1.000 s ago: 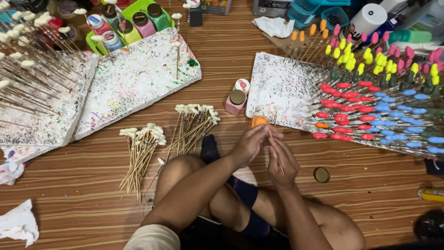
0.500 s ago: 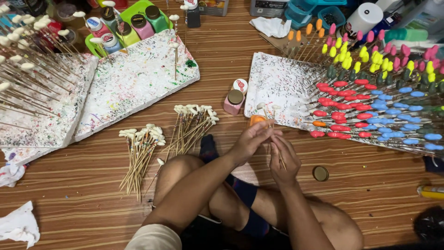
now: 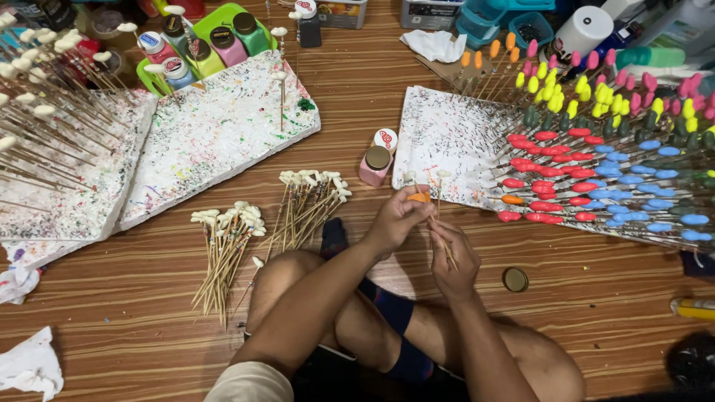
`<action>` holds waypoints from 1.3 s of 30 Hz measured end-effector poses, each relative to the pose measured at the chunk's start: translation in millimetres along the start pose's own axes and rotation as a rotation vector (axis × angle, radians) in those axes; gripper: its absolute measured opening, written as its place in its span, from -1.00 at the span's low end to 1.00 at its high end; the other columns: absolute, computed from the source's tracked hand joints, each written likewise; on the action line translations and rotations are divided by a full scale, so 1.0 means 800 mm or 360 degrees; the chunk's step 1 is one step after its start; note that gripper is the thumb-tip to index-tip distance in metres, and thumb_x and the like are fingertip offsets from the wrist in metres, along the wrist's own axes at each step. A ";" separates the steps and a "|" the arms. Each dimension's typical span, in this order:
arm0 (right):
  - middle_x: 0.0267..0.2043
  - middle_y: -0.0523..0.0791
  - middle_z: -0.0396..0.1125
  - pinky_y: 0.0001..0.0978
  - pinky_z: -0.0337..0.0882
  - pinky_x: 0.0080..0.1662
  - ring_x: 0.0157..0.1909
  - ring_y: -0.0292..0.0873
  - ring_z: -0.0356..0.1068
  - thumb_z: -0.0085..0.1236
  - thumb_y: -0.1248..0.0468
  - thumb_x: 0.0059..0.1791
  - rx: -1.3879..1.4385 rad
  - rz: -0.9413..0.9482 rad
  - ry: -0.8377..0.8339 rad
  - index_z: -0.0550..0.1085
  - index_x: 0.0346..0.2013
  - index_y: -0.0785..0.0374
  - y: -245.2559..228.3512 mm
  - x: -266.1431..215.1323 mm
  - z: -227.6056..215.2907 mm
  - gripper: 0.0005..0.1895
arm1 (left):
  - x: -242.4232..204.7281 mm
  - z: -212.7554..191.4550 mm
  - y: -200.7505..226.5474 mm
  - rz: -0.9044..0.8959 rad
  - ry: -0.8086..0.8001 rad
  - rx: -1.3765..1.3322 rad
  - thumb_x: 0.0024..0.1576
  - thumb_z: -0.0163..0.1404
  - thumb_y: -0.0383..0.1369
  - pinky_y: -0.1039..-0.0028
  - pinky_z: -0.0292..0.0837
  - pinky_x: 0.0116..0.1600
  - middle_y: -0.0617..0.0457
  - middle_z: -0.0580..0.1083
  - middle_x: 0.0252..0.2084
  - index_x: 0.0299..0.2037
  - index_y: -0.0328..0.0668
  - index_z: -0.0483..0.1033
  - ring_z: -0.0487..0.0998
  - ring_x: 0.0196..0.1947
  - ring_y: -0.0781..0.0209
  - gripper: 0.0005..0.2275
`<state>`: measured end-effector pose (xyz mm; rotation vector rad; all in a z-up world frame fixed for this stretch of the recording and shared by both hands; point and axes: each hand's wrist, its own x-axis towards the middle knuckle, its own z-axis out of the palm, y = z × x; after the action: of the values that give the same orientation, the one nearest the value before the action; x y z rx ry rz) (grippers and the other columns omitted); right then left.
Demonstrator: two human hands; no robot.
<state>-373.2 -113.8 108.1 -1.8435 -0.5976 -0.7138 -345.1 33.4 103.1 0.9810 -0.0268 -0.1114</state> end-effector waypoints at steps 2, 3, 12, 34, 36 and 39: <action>-0.19 0.10 0.53 -0.12 0.52 -0.08 -0.15 0.14 0.57 0.18 0.51 0.03 0.0014 -0.0008 -0.0011 0.58 -0.20 0.47 -0.013 0.009 -0.001 -0.92 | 0.005 -0.005 -0.008 -0.0023 0.0067 -0.0007 0.24 0.12 -0.38 0.54 0.60 0.02 -0.07 0.56 -0.17 0.33 -0.34 0.26 0.61 -0.19 0.31 -0.52; -0.19 0.11 0.53 -0.11 0.52 -0.09 -0.16 0.15 0.57 0.17 0.51 0.02 0.0030 -0.0013 -0.0018 0.58 -0.20 0.47 -0.020 0.013 0.000 -0.92 | 0.007 -0.009 -0.011 -0.0049 0.0135 -0.0009 0.26 0.09 -0.36 0.58 0.58 0.03 -0.06 0.55 -0.15 0.32 -0.34 0.26 0.59 -0.17 0.34 -0.54; -0.17 0.09 0.52 -0.09 0.51 -0.06 -0.13 0.16 0.56 0.17 0.48 0.03 0.0015 0.0020 -0.0054 0.59 -0.17 0.43 -0.016 0.008 -0.003 -0.89 | 0.009 -0.008 -0.016 -0.0099 0.0034 -0.0039 0.21 0.18 -0.34 0.52 0.64 -0.10 -0.05 0.55 -0.23 0.26 -0.31 0.32 0.66 -0.23 0.23 -0.54; -0.14 -0.24 0.53 -0.61 0.37 -0.15 -0.19 -0.35 0.45 0.19 0.06 0.08 0.2127 0.2065 0.0646 0.54 -0.07 0.09 0.051 -0.069 0.033 -0.78 | -0.022 0.016 0.023 0.0130 -0.0108 0.0294 0.33 0.01 -0.31 0.58 0.59 -0.14 -0.12 0.59 -0.09 0.07 -0.27 0.57 0.48 -0.30 0.45 -0.77; -0.34 -0.26 0.48 -0.55 0.33 -0.21 -0.32 -0.32 0.38 0.20 0.03 0.08 0.2143 0.2074 0.0621 0.54 -0.26 0.05 0.048 -0.061 0.029 -0.80 | -0.019 0.010 -0.001 0.0320 -0.0243 0.0457 0.31 0.04 -0.40 0.35 0.54 0.02 -0.19 0.59 -0.11 -0.01 -0.30 0.64 0.56 -0.12 0.16 -0.83; -0.29 -0.27 0.50 -0.55 0.34 -0.18 -0.25 -0.33 0.43 0.18 0.11 0.07 0.2181 0.2013 0.0655 0.57 -0.26 0.04 0.028 -0.047 0.027 -0.88 | -0.021 0.013 -0.016 0.0443 -0.0288 0.0460 0.28 0.08 -0.40 0.38 0.49 0.07 -0.09 0.55 -0.09 -0.03 -0.25 0.65 0.51 -0.04 0.25 -0.84</action>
<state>-379.6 -104.2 60.9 -0.4573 0.3808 0.2363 -363.3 20.0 98.8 1.2431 -0.3524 0.0626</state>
